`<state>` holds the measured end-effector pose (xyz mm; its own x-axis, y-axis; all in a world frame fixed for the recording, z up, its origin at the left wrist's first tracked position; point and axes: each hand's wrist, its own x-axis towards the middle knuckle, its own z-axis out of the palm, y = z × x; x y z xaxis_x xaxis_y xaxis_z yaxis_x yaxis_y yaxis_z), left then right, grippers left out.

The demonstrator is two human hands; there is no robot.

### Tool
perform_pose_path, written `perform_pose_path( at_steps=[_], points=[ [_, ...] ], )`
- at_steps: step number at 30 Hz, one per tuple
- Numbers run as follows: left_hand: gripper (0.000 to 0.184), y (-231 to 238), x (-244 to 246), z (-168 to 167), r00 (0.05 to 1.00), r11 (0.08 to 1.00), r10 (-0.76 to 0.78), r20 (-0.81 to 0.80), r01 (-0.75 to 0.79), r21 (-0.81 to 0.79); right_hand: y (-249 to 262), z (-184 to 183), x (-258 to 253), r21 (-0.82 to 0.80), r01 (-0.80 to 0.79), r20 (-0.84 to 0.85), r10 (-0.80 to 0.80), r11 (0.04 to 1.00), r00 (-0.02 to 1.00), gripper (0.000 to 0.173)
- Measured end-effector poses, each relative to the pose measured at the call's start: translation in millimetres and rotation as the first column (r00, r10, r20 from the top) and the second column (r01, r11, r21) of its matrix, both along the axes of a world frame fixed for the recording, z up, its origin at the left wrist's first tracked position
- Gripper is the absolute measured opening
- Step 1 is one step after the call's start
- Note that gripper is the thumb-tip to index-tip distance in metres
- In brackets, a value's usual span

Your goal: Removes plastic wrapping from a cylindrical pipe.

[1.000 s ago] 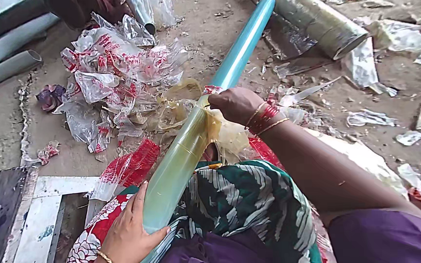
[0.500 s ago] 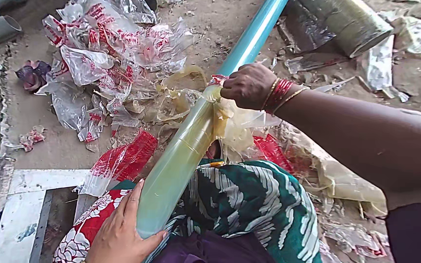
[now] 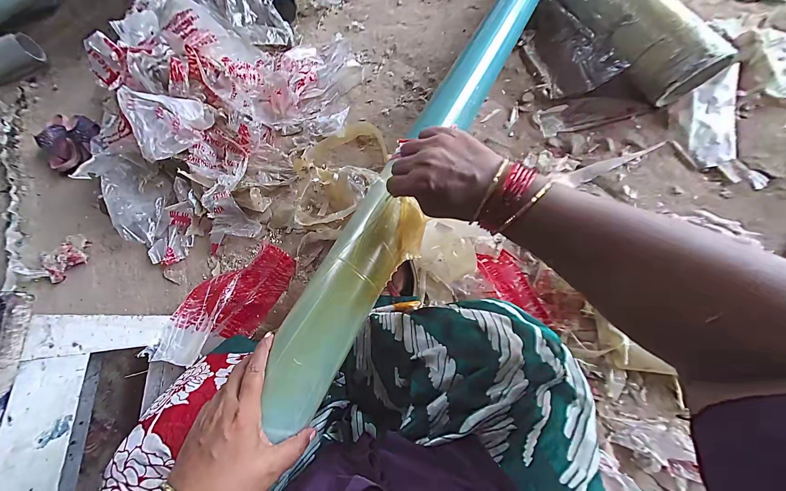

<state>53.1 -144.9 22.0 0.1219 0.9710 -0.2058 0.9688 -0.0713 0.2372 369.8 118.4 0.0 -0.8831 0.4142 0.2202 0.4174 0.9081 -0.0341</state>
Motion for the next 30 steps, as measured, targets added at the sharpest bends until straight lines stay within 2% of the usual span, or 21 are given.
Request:
perform_pose_path(
  at_steps=[7, 10, 11, 12, 13, 14, 15, 16, 17, 19, 21, 23, 26, 30],
  points=[
    [0.121, -1, -1, -1, 1.000, 1.000, 0.006, 0.011, -0.006, 0.006, 10, -20, 21, 0.066, -0.015, -0.034, 0.017, 0.998, 0.999, 0.010],
    [0.121, 0, -1, -2, 1.000, 1.000, 0.018, 0.016, -0.018, 0.002, 21, -22, 45, 0.056, 0.109, 0.090, -0.114, 0.993, 0.989, 0.007],
    [0.121, -1, -1, -3, 1.000, 1.000, 0.020, 0.018, -0.020, 0.001, 24, -24, 57, 0.041, 0.219, 0.218, -0.223, 0.975, 0.950, 0.006],
    [0.121, -1, -1, -4, 1.000, 1.000, 0.020, 0.013, -0.020, 0.000, 27, -24, 67, 0.019, 0.392, 0.399, -0.367, 0.920, 0.840, 0.008],
    [0.122, -1, -1, -4, 1.000, 1.000, 0.020, 0.008, -0.020, -0.005, 31, -29, 80, 0.024, 0.565, 0.533, -0.488, 0.825, 0.691, 0.011],
    [0.122, 0, -1, -3, 1.000, 1.000, 0.018, 0.007, -0.018, -0.020, 33, -34, 96, 0.016, 0.702, 0.541, -0.596, 0.712, 0.593, 0.011],
    [0.123, 4, -1, -2, 1.000, 1.000, 0.022, 0.011, -0.022, -0.021, 35, -32, 104, -0.021, 0.775, 0.433, -0.693, 0.631, 0.576, 0.012],
    [0.123, 5, 0, -3, 0.999, 1.000, 0.028, 0.015, -0.028, -0.014, 33, -27, 101, -0.067, 0.771, 0.282, -0.729, 0.633, 0.623, 0.014],
    [0.123, 3, 1, -4, 1.000, 1.000, 0.022, 0.014, -0.022, -0.012, 24, -26, 92, -0.097, 0.698, 0.133, -0.686, 0.710, 0.716, 0.015],
    [0.123, 3, 1, -5, 1.000, 1.000, 0.007, 0.002, -0.007, 0.012, 14, -20, 57, -0.056, 0.404, -0.116, -0.408, 0.913, 0.906, 0.015],
    [0.122, 2, 0, -5, 1.000, 1.000, 0.003, 0.007, -0.003, 0.022, 1, -12, 11, 0.014, 0.093, -0.196, -0.088, 0.996, 0.977, 0.017],
    [0.123, 3, -2, -3, 0.999, 1.000, 0.023, 0.030, -0.022, -0.015, -12, -8, -16, 0.060, -0.078, -0.135, 0.085, 0.995, 0.987, 0.015],
    [0.126, 5, -4, -1, 0.996, 0.995, 0.064, 0.068, -0.059, -0.080, -11, -13, -10, 0.077, -0.081, -0.077, 0.087, 0.994, 0.993, 0.013],
    [0.124, 2, -4, -3, 0.998, 0.999, 0.031, 0.048, -0.030, -0.022, 6, -26, 25, 0.101, -0.002, -0.065, 0.009, 0.995, 0.998, 0.011]
  ],
)
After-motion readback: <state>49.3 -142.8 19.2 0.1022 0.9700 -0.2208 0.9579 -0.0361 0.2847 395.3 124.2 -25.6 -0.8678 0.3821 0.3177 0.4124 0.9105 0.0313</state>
